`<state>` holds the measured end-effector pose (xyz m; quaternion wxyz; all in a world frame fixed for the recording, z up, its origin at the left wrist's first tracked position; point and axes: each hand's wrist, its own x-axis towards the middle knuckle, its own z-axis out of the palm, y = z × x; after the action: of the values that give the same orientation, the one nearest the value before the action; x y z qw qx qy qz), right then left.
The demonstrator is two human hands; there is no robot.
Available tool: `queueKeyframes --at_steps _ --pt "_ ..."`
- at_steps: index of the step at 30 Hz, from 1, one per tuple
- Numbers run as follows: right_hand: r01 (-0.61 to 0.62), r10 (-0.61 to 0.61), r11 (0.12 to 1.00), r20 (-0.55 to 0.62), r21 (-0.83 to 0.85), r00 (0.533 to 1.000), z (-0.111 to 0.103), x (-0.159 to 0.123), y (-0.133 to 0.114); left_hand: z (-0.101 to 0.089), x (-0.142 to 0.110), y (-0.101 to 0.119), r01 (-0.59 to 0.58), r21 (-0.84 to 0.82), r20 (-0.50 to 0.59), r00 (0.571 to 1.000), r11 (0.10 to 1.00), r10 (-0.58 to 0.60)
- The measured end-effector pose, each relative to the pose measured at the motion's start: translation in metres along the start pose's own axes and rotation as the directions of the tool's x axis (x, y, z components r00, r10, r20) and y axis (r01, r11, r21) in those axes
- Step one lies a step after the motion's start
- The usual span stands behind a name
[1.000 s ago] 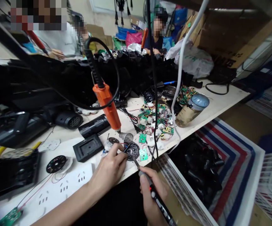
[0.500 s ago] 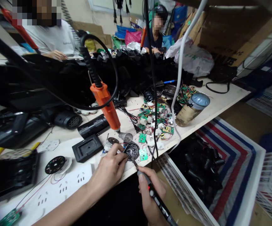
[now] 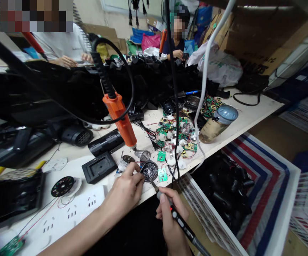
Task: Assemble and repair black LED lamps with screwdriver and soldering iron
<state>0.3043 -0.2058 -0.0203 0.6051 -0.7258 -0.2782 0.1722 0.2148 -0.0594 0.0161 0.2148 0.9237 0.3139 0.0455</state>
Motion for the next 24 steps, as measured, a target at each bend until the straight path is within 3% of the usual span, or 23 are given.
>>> queueKeyframes --at_steps 8,24 --pt "-0.057 0.059 0.994 -0.014 0.095 0.998 0.0048 0.0012 0.0027 0.0002 0.0003 0.0007 0.003 0.025 0.005 1.000 1.000 -0.003" --pt "-0.066 0.066 0.992 0.007 0.105 0.998 0.0013 -0.0001 0.0085 -0.0012 0.0022 0.0030 0.004 0.027 -0.001 1.000 1.000 -0.004"
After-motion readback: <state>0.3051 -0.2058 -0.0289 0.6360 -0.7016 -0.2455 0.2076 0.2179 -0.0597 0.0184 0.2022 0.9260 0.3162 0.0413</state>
